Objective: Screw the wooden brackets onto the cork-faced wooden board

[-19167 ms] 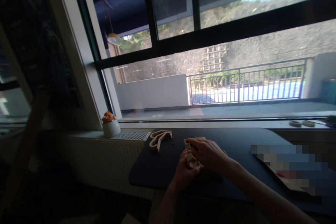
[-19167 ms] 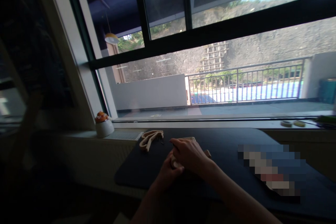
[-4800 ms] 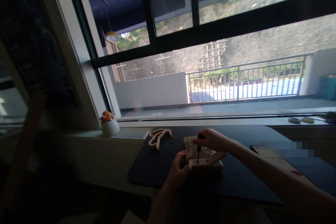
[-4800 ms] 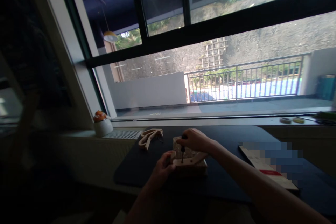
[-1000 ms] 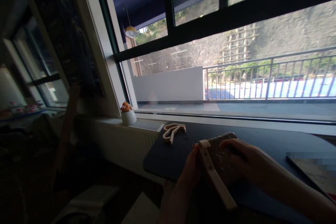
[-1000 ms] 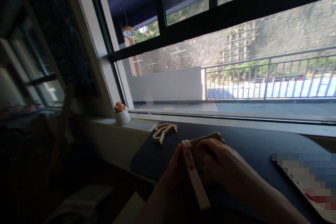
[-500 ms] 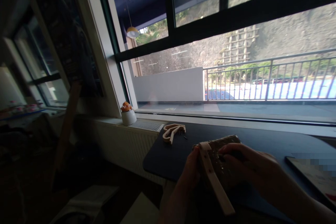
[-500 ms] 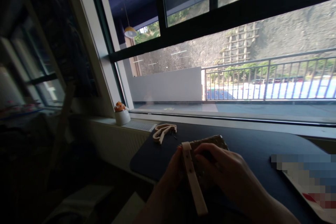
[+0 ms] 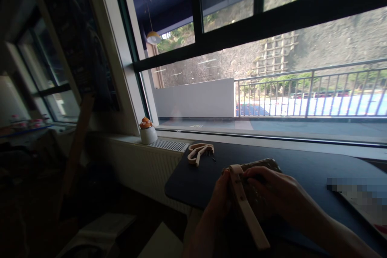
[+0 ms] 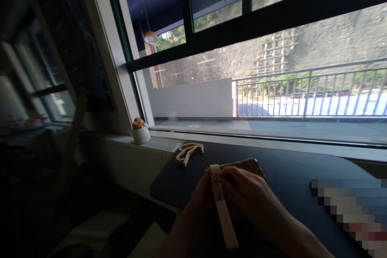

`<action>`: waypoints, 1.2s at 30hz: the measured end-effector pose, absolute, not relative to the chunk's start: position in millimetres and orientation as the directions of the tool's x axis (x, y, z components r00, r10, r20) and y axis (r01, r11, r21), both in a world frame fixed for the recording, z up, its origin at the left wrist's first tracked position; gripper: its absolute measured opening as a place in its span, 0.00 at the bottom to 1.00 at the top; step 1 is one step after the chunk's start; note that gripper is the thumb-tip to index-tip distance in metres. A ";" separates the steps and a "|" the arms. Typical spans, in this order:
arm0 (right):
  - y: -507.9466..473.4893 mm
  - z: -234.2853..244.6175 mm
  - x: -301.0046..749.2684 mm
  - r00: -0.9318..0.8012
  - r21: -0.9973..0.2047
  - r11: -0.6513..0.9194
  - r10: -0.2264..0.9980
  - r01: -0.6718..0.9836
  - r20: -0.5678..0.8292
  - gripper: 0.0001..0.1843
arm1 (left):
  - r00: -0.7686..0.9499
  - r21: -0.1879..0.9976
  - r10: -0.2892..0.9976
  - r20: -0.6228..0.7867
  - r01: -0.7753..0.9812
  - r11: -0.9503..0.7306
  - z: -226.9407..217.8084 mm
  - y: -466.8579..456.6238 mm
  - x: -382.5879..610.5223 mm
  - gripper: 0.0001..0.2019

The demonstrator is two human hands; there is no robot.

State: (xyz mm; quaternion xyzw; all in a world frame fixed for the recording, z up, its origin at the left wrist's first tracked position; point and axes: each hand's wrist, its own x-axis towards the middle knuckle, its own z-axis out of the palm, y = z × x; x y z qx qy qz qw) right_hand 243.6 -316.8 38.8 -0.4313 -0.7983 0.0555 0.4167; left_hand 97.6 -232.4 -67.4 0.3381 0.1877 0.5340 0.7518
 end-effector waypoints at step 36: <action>-285.5 73.0 230.6 -0.244 -0.284 0.394 0.862 0.874 0.445 0.18 | 0.351 0.720 0.932 0.089 -0.669 0.183 -64.6 -235.2 96.6 0.27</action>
